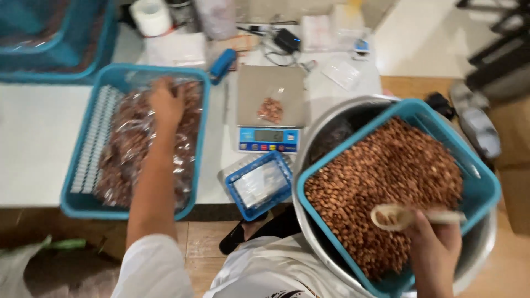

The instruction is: The person scoops peanuts from a basket into small plastic bags, weighs the bags on a digital scale, and places them into another basket.

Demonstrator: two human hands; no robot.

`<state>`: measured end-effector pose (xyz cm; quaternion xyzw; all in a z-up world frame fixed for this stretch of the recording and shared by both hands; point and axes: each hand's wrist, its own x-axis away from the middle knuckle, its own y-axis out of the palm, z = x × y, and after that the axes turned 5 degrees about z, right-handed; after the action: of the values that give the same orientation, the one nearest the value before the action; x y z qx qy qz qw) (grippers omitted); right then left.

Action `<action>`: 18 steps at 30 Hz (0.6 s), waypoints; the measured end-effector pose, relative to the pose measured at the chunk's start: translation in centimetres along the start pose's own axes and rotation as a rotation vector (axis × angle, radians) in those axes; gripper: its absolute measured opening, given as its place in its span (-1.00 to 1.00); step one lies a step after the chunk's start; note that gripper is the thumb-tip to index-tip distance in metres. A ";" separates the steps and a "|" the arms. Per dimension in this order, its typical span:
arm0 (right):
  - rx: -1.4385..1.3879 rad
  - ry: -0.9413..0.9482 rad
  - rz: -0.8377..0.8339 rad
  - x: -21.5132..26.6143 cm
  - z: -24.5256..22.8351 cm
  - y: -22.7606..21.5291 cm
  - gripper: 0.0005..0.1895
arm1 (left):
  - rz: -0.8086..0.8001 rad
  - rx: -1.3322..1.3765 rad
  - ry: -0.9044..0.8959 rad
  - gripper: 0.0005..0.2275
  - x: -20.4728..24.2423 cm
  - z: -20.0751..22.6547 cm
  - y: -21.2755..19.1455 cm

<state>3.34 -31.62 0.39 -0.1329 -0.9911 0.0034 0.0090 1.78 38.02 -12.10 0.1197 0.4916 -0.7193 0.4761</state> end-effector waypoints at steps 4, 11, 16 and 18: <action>0.442 -0.327 0.056 -6.4 0.2 -1.3 -0.72 | -0.119 -0.148 0.144 -0.55 -1.2 9.7 -4.8; 0.381 -0.501 -0.008 -13.4 4.1 2.2 -0.70 | -0.724 0.527 -0.191 -0.88 14.3 26.1 -8.0; 0.240 -0.244 -0.187 -6.4 1.3 5.1 -0.75 | -0.908 0.272 0.361 -0.77 23.5 21.4 -3.4; 0.214 -0.221 -0.220 -4.4 -0.3 4.9 -0.78 | -0.828 0.375 0.405 -0.84 23.2 21.9 -4.0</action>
<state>8.86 -28.09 0.61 -0.0208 -0.9886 0.1225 -0.0853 -6.94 7.15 -13.85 0.1354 0.4428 -0.8862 0.0159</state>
